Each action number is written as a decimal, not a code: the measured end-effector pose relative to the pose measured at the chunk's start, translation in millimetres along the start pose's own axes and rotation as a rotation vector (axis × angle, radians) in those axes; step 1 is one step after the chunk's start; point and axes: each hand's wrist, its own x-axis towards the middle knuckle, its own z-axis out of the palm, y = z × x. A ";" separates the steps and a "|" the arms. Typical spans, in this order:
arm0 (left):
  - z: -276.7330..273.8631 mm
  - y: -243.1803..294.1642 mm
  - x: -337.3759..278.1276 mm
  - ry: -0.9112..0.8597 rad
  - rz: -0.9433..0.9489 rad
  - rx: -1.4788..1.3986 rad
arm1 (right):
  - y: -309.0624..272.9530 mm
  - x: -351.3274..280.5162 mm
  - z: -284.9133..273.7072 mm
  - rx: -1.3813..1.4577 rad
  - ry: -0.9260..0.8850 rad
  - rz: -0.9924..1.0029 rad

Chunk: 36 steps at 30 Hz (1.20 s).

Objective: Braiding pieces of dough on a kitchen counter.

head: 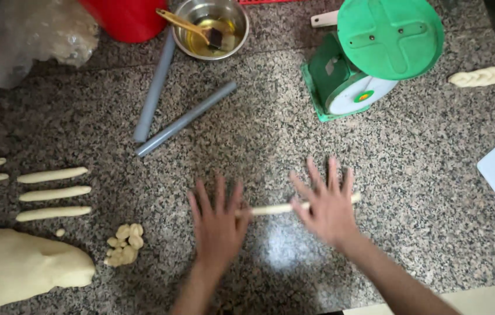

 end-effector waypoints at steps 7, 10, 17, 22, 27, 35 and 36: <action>-10.6 -30.3 73.7 -0.092 0.099 -0.039 | 22.2 45.0 5.0 -0.045 -0.102 0.041; -9.2 -13.1 3.2 -0.041 0.291 0.039 | 1.4 -9.1 -3.9 -0.097 0.016 -0.110; 29.3 68.5 -108.9 0.065 0.233 -0.066 | -58.2 -101.4 15.5 0.052 0.121 -0.154; -6.2 52.1 6.0 0.065 0.067 0.107 | -24.2 -8.6 19.5 -0.060 0.122 -0.106; -16.1 -5.5 87.0 -0.135 0.029 -0.229 | 21.2 51.8 -4.0 -0.042 -0.202 0.218; -5.6 33.8 -64.4 0.002 0.167 0.101 | 13.0 -92.1 14.3 -0.017 0.098 -0.040; -7.6 46.8 -84.0 0.093 0.123 -0.009 | 13.5 -105.2 13.2 -0.026 0.096 -0.083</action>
